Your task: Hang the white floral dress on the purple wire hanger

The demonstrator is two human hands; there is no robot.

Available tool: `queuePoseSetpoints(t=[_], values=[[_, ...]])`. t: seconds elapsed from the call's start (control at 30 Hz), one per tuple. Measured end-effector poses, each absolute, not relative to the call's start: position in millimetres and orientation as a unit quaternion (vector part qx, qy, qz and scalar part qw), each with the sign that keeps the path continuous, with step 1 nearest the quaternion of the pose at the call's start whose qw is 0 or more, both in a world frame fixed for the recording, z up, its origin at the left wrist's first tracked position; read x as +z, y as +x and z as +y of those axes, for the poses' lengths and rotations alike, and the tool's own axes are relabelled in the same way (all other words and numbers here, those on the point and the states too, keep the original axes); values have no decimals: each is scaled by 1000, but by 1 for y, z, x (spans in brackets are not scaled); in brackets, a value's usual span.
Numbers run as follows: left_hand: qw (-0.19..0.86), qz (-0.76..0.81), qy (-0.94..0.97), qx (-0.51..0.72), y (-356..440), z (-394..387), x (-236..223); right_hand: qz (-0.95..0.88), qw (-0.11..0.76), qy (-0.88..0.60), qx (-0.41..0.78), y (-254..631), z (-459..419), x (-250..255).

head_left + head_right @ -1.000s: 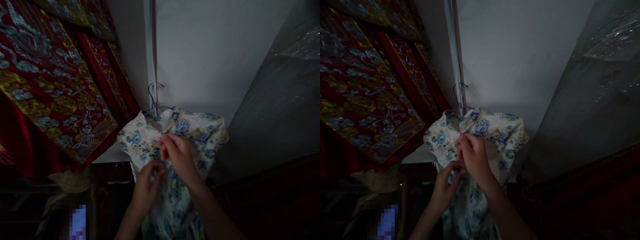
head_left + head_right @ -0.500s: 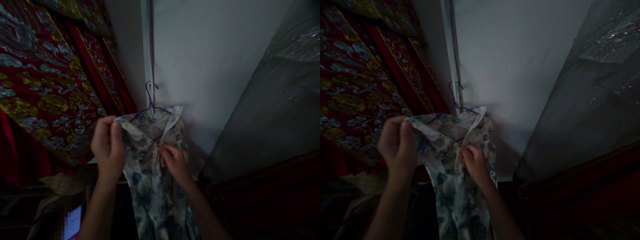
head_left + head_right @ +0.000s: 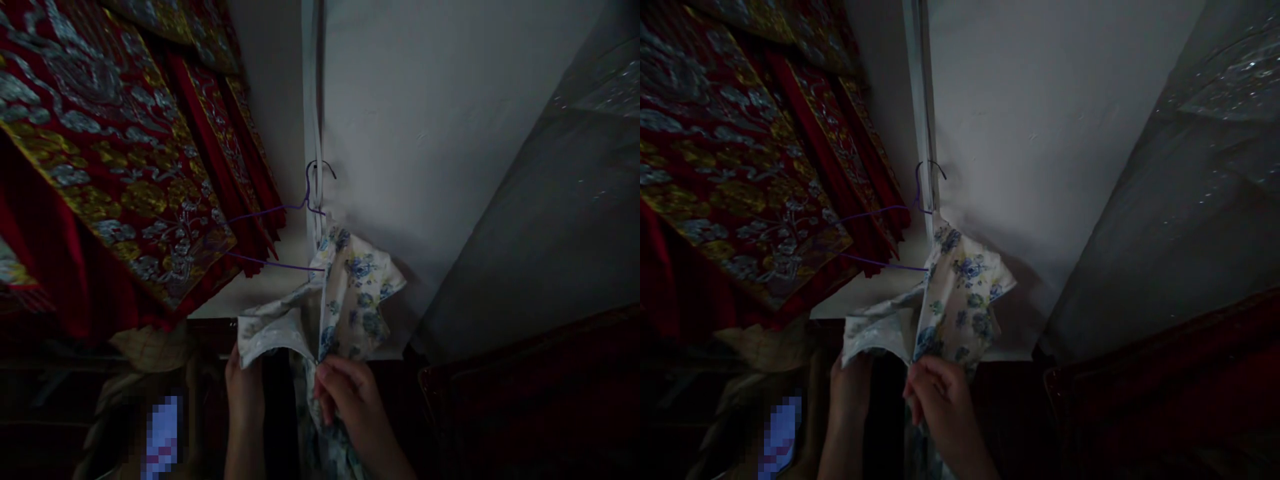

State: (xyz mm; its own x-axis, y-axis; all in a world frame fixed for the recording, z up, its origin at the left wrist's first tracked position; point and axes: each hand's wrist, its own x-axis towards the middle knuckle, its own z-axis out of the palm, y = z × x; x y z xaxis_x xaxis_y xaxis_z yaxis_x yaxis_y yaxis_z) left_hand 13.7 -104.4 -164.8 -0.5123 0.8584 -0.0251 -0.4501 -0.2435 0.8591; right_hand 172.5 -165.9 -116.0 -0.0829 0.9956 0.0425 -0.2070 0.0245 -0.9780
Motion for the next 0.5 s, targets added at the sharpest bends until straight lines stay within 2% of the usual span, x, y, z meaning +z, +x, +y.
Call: queuePoseSetpoints(t=[0.07,0.17,0.27,0.37,0.5], values=[[455,421,226,751,22,-113,-159,-428,589,-442,524,178,-166,-125],[505,378,248,736,34,-126,-139,-343,694,-503,384,188,-164,-135],[541,349,356,677,51,-144,-124,-345,721,-526,292,196,-161,-143],[528,352,479,607,72,-161,-119,-400,690,-480,364,202,-158,-152],[440,369,586,571,86,-165,-115,-433,632,-412,492,208,-161,-160]])
